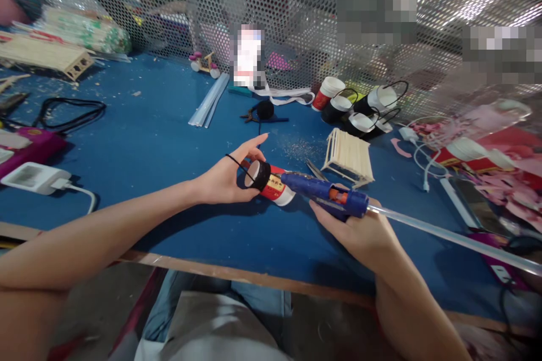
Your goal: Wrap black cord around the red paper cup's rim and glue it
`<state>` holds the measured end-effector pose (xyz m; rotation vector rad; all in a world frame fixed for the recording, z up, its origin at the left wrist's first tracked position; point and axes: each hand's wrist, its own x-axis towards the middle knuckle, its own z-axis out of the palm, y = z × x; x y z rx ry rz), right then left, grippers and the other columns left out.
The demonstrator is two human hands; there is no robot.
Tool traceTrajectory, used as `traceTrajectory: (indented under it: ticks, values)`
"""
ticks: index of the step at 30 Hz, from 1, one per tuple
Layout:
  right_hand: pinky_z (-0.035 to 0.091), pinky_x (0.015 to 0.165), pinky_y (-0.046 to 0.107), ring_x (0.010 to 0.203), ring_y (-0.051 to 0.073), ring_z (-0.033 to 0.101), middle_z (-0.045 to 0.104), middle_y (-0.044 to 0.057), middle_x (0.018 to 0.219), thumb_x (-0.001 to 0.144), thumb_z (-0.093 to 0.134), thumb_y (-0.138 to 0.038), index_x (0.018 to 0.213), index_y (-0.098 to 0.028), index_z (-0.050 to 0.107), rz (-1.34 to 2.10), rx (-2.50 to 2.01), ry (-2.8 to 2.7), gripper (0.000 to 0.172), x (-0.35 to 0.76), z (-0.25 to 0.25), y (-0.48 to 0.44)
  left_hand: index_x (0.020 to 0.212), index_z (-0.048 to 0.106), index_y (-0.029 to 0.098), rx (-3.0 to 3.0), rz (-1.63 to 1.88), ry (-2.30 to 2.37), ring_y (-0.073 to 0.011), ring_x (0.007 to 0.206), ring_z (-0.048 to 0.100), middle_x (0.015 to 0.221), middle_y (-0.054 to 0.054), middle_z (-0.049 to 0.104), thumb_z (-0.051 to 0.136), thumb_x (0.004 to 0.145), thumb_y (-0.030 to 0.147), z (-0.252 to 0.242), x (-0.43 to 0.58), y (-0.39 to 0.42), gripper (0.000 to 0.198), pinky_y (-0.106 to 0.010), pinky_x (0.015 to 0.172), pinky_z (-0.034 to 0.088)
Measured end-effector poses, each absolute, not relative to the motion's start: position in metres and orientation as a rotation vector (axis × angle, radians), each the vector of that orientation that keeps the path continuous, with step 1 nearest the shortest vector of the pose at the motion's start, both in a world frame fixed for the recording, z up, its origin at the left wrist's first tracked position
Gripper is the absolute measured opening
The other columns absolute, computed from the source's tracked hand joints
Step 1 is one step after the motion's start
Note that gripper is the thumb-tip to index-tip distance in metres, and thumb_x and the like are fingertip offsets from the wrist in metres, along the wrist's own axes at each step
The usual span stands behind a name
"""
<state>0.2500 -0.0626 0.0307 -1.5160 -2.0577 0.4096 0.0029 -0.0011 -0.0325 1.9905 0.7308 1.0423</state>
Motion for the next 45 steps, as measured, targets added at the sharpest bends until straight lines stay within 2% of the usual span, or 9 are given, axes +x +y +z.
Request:
traceTrajectory:
  ticks: [7,12,18,22,27,32,36,39,45]
  values:
    - [0.048,0.047,0.030,0.048,0.017,0.054,0.058,0.002,0.055,0.076,0.054,-0.032,0.068,-0.022,0.062,0.417,-1.540,-2.004,0.016,0.245,0.033,-0.060,0.147,0.016,0.027,2.087,1.022,0.688,-0.0200,0.101,0.056,0.114,-0.008,0.052,0.067,0.068,0.013,-0.028,0.003,-0.004,0.095,-0.036,0.089,0.048]
    - [0.049,0.050,0.031,0.050,0.018,0.057,0.061,0.002,0.056,0.074,0.056,-0.029,0.065,-0.024,0.061,0.389,-1.497,-1.985,0.012,0.245,0.033,-0.056,0.147,0.016,0.029,2.138,1.017,0.663,-0.0230,0.109,0.054,0.118,-0.009,0.051,0.067,0.069,0.013,-0.029,0.001,-0.004,0.094,-0.040,0.097,0.046]
    - [0.044,0.041,0.027,0.037,0.014,0.050,0.051,-0.002,0.040,0.076,0.062,-0.037,0.052,-0.022,0.050,0.826,-1.655,-1.866,0.030,0.254,0.033,-0.050,0.148,0.015,0.028,2.249,1.052,0.626,-0.0236,0.110,0.054,0.119,-0.010,0.052,0.066,0.069,0.012,-0.028,0.001,-0.005,0.095,-0.042,0.100,0.043]
    - [0.045,0.044,0.026,0.042,0.012,0.051,0.056,-0.003,0.048,0.074,0.067,-0.044,0.071,-0.018,0.063,1.046,-1.554,-1.701,0.026,0.266,0.033,-0.040,0.148,0.016,0.026,2.293,1.068,0.641,-0.0237,0.109,0.054,0.118,-0.010,0.054,0.065,0.069,0.012,-0.027,0.001,-0.005,0.094,-0.042,0.098,0.043]
    - [0.051,0.058,0.029,0.063,0.017,0.062,0.069,0.004,0.073,0.068,0.073,-0.043,0.077,-0.016,0.066,0.657,-1.628,-1.452,0.029,0.292,0.041,-0.020,0.147,0.017,0.026,2.239,1.069,0.685,-0.0232,0.108,0.055,0.118,-0.010,0.054,0.065,0.070,0.012,-0.029,0.002,-0.005,0.092,-0.042,0.097,0.044]
    - [0.045,0.049,0.028,0.053,0.016,0.058,0.066,0.006,0.065,0.071,0.069,-0.042,0.068,-0.015,0.061,0.337,-1.883,-1.391,0.028,0.322,0.047,0.016,0.147,0.016,0.028,2.211,1.043,0.694,-0.0241,0.110,0.054,0.119,-0.010,0.054,0.065,0.070,0.012,-0.030,0.002,-0.006,0.093,-0.042,0.097,0.044]
    - [0.047,0.055,0.027,0.057,0.016,0.061,0.067,0.009,0.067,0.083,0.053,-0.046,0.066,-0.016,0.059,0.216,-2.161,-1.553,0.036,0.338,0.041,0.044,0.147,0.017,0.028,2.179,1.052,0.704,-0.0234,0.109,0.055,0.117,-0.010,0.054,0.065,0.070,0.012,-0.028,0.003,-0.007,0.092,-0.041,0.094,0.046]
    - [0.046,0.060,0.031,0.063,0.022,0.064,0.066,0.011,0.063,0.082,0.054,-0.050,0.061,-0.015,0.060,0.142,-2.287,-1.611,0.041,0.342,0.032,0.056,0.147,0.018,0.027,2.140,1.057,0.719,-0.0226,0.105,0.056,0.117,-0.009,0.054,0.066,0.068,0.013,-0.028,0.004,-0.007,0.093,-0.040,0.092,0.047]
    - [0.045,0.077,0.043,0.096,0.037,0.062,0.067,0.026,0.095,0.085,0.050,-0.047,0.085,-0.006,0.070,-0.033,-2.448,-1.665,0.046,0.335,0.022,0.059,0.147,0.018,0.026,2.055,1.008,0.765,-0.0203,0.097,0.057,0.117,-0.010,0.053,0.067,0.067,0.015,-0.026,0.006,-0.010,0.093,-0.040,0.089,0.048]
